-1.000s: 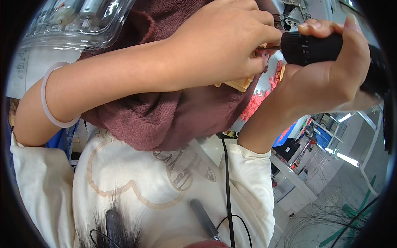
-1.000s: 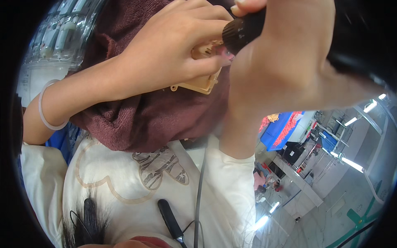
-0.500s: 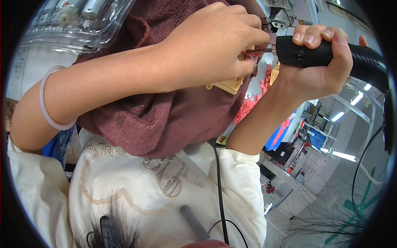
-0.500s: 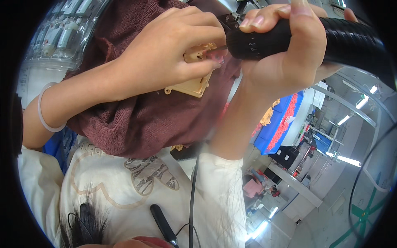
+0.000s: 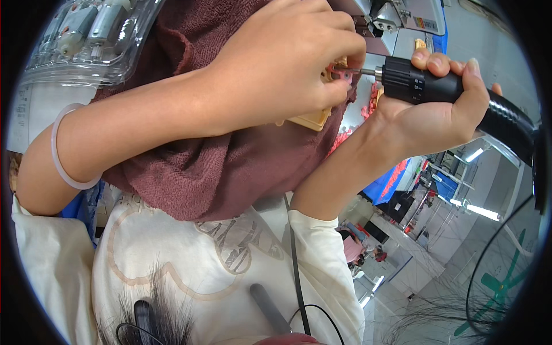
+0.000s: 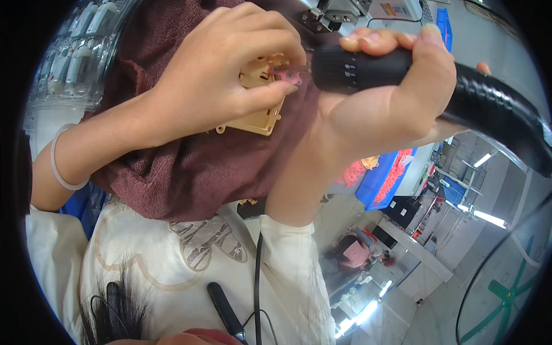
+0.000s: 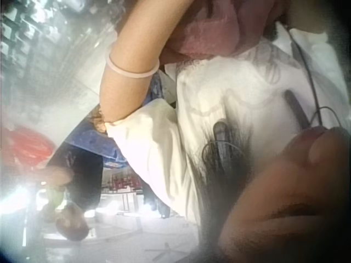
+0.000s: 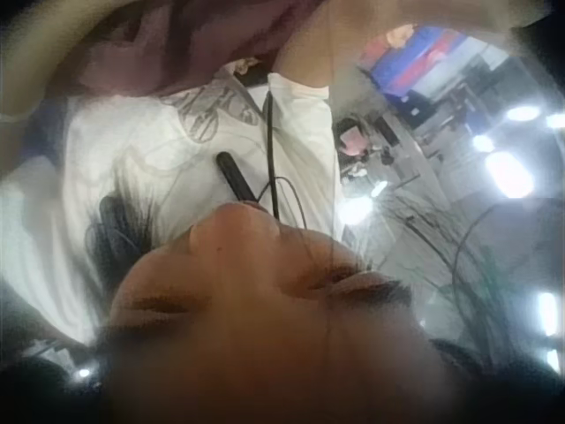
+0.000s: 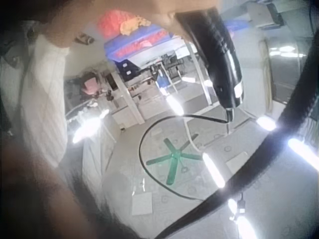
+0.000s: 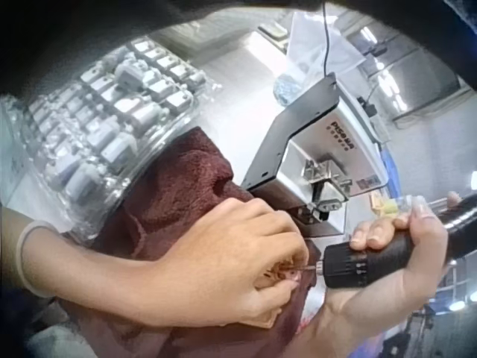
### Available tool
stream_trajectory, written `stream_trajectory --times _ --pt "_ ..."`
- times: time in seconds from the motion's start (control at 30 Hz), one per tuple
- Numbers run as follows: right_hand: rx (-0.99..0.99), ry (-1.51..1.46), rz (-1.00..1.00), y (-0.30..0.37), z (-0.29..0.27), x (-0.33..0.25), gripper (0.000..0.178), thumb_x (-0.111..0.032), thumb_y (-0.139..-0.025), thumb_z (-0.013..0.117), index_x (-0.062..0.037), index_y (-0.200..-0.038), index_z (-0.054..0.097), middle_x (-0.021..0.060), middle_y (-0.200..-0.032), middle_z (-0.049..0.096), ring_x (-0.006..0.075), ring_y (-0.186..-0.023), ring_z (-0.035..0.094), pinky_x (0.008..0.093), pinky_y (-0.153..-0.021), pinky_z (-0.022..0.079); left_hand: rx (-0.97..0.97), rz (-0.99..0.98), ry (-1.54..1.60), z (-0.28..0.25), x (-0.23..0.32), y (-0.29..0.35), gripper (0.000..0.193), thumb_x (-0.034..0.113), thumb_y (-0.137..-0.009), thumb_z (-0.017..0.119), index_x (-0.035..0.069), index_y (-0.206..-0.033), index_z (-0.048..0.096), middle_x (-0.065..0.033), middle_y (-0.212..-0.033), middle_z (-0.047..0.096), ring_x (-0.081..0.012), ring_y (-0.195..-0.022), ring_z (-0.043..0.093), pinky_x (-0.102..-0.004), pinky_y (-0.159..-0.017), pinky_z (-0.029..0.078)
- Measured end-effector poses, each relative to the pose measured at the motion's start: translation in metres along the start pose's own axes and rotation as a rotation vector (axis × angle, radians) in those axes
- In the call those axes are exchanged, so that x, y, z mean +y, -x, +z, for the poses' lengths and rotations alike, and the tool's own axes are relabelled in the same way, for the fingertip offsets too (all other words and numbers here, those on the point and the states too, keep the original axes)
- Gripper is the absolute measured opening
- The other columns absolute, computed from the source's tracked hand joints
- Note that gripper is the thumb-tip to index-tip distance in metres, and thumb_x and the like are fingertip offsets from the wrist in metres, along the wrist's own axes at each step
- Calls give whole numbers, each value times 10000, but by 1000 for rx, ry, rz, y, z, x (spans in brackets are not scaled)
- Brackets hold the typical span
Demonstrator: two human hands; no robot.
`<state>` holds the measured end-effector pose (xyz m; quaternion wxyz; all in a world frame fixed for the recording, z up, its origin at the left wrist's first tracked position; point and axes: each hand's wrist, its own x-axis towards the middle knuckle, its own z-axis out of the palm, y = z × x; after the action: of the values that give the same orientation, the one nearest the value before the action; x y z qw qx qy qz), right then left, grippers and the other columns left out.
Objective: Assembling small plastic components into a larger toy housing using an electric screwdriver.
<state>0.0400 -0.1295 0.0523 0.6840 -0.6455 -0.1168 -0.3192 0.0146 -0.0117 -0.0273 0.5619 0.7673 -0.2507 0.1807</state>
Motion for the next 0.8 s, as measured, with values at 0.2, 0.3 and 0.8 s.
stream_trajectory --times 0.2,0.3,0.8 --pt "180 62 -25 2 2 5 319 -39 -816 578 -67 -1092 421 84 -699 481 181 -516 510 365 -502 493 -42 -39 42 -1 -3 -6 193 220 -801 655 50 -892 645 -77 -903 603 -263 -909 546 -371 -813 418" --pt "234 -27 -31 -1 -5 10 291 -34 -797 575 -55 -1047 426 86 -714 481 181 -515 506 351 -486 502 -78 -58 13 -3 -1 -10 196 225 -800 660 48 -883 640 -79 -898 600 -266 -906 543 -372 -819 419" --pt "-123 339 -503 8 29 10 341 35 -796 633 14 -1051 408 133 -645 529 219 -472 552 345 -475 536 -74 -15 -37 -2 -17 -10 194 221 -821 655 42 -888 616 -91 -874 595 -275 -907 544 -383 -815 429"
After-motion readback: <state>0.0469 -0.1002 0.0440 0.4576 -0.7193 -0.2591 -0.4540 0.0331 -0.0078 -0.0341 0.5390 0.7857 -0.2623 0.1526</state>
